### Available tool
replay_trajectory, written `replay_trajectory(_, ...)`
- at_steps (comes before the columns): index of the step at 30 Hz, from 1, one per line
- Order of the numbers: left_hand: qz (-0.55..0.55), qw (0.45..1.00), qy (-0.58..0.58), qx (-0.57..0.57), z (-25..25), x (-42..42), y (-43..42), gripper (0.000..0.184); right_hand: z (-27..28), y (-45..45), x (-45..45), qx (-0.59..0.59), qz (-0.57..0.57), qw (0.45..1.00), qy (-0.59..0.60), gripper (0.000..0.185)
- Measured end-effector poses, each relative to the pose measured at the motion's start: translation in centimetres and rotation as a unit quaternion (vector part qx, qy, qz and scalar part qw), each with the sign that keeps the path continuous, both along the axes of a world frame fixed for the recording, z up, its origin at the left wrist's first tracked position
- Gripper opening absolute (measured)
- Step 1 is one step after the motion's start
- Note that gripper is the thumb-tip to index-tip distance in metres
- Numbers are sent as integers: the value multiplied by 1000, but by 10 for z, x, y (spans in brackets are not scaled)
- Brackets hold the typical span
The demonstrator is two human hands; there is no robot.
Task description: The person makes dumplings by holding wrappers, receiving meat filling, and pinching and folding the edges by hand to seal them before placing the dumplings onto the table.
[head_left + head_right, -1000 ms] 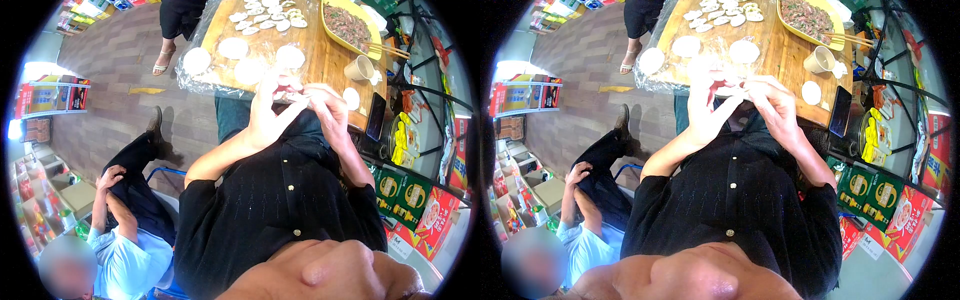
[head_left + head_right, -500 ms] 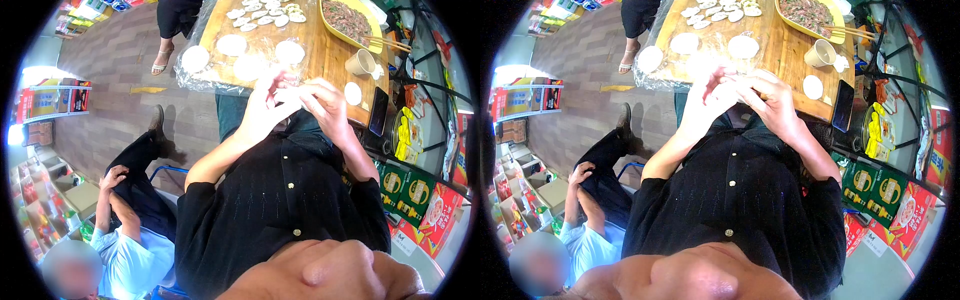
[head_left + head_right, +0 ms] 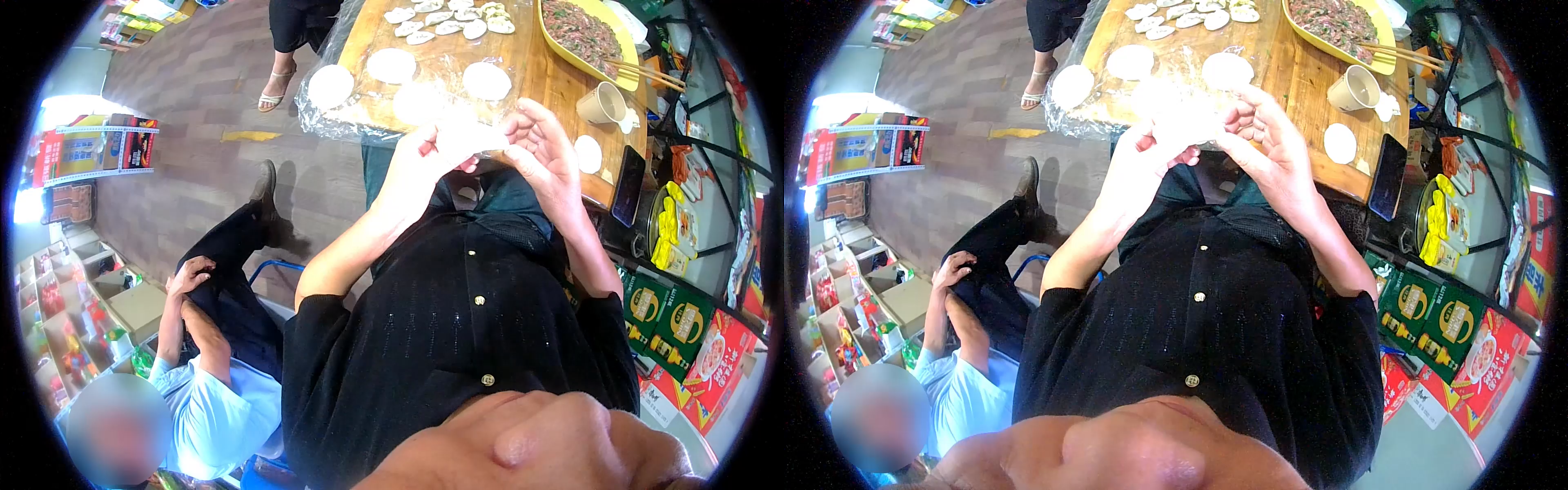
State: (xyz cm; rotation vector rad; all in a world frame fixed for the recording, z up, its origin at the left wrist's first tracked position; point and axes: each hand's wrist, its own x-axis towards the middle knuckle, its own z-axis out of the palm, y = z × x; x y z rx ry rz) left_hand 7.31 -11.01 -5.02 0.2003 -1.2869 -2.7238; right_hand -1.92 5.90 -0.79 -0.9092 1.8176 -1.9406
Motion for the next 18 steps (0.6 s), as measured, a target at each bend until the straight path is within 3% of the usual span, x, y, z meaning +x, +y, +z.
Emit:
replay_trajectory(3,12,999,-2,-30,6,1,3,19,-1,2,2,11,21,999,-36,55)
replay_trajectory(8,22,996,-12,-85,13,1,9,19,-4,3,6,27,15,999,33,55)
replay_trajectory(13,24,990,7,-142,17,0,8,29,-7,0,7,-14,1,1000,-12,49)
replay_trajectory(18,-3,984,-19,-180,23,1,3,27,-13,-2,5,-23,9,1000,2,50)
